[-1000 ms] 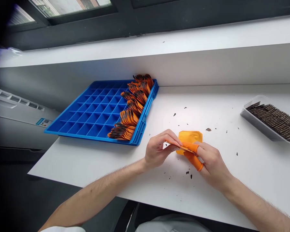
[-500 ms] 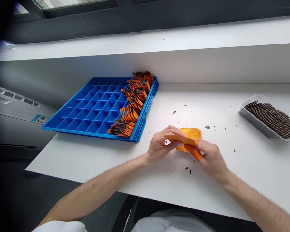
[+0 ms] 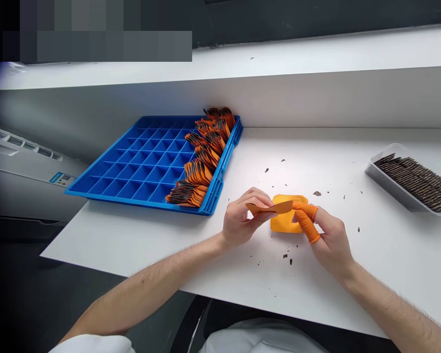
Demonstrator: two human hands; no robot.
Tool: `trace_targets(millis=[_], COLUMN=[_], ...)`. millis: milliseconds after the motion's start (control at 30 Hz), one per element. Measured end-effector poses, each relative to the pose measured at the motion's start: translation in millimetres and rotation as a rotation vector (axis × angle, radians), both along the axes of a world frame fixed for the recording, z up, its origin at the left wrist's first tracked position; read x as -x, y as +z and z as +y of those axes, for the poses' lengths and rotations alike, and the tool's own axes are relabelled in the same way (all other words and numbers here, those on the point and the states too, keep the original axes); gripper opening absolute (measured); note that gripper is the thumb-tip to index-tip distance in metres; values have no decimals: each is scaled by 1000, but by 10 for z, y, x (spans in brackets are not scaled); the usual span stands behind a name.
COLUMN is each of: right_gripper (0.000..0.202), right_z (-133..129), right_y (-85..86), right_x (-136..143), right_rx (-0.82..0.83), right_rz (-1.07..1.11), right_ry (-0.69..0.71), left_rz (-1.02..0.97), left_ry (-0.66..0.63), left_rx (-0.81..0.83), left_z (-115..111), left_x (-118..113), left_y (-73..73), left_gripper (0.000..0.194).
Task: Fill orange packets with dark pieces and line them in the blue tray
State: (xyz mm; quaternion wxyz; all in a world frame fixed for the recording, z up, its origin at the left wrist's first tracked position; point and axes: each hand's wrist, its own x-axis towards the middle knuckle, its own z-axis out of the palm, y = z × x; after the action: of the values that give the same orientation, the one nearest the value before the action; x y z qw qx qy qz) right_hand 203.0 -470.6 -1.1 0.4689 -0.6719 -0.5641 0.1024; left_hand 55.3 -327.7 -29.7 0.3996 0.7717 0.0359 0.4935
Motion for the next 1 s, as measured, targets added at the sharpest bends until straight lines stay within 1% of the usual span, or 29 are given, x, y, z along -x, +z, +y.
trace_targets(millis=[67, 200, 333, 433, 533, 633, 767, 900, 1000], right_gripper=[17, 42, 54, 63, 67, 66, 59, 42, 29], right_z=[-13, -12, 4, -12, -49, -78, -90, -97, -93], right_y=[-13, -44, -53, -12, 48, 78, 78, 95, 119], right_x=[-2, 4, -7, -26, -35, -38, -47, -54, -53], right_rx=[-75, -191, -254, -340, -361, -362, -390, -394, -388], right_rz=[-44, -125, -189, -350, -539, -625, -664, -699, -747], right_ry=[13, 72, 73, 93, 137, 135, 127, 126, 126], left_rz=[3, 4, 1, -9, 2, 12, 31, 47, 48], left_ry=[22, 10, 8, 9, 3, 10, 29, 47, 68], left_rx=[-30, -64, -66, -79, -106, -135, -148, -178, -289], left_z=[3, 1, -2, 3, 10, 18, 25, 23, 29], left_x=[2, 2, -5, -11, -9, 4, 22, 27, 33], left_y=[4, 22, 23, 13, 8, 10, 6, -11, -12], left_gripper=[4, 8, 12, 11, 9, 8, 9, 8, 7])
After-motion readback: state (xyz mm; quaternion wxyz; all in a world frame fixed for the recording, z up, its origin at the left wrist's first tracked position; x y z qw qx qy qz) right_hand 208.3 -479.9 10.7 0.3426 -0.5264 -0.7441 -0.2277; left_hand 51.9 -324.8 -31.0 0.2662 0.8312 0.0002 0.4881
